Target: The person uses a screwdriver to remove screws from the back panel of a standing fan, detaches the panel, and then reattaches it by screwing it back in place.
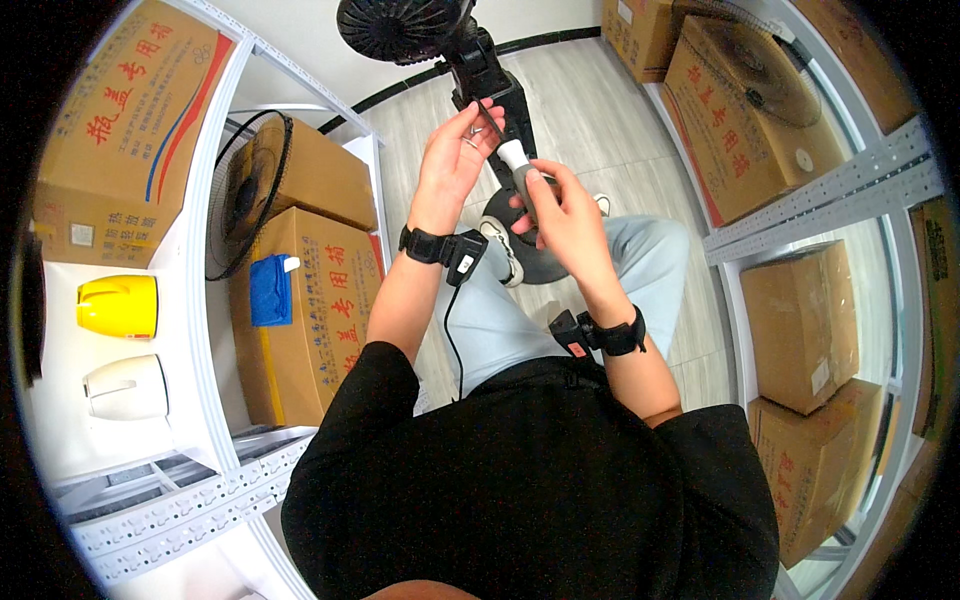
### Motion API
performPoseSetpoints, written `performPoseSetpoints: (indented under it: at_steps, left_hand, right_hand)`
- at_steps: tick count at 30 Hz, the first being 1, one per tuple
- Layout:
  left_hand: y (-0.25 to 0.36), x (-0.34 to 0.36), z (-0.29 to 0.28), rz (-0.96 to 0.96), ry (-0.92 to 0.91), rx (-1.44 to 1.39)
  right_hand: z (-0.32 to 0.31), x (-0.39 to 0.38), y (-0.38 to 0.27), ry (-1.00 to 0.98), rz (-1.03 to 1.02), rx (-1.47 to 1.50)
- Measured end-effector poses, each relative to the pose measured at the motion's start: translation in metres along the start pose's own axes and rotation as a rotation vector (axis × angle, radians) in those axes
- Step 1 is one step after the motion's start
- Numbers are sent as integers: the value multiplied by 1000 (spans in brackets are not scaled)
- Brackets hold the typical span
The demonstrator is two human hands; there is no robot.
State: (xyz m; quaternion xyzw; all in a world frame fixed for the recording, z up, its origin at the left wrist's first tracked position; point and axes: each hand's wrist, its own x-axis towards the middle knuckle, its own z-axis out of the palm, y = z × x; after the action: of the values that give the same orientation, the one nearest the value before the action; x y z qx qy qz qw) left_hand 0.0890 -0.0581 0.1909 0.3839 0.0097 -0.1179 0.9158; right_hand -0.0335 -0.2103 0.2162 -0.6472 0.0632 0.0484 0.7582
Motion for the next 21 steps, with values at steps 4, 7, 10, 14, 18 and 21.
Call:
performPoseSetpoints:
  at_steps: [4, 7, 10, 14, 18, 21]
  left_hand:
    - [3, 5, -10, -163, -153, -95]
    - [1, 5, -7, -132, -149, -64]
    - [-2, 11, -12, -122, -150, -51]
    - [-5, 12, -17, -116, -74, -73]
    - [2, 1, -3, -143, -78, -97]
    - [4, 1, -2, -145, -112, -58]
  right_hand:
    - [-1, 7, -5, -108, 87, 340]
    - [-1, 7, -7, -111, 141, 428]
    - [1, 4, 3, -27, -59, 68]
    - [4, -6, 0, 164, -378, -657]
    - [5, -3, -6, -53, 52, 160]
    - [0, 1, -4, -129, 155, 386]
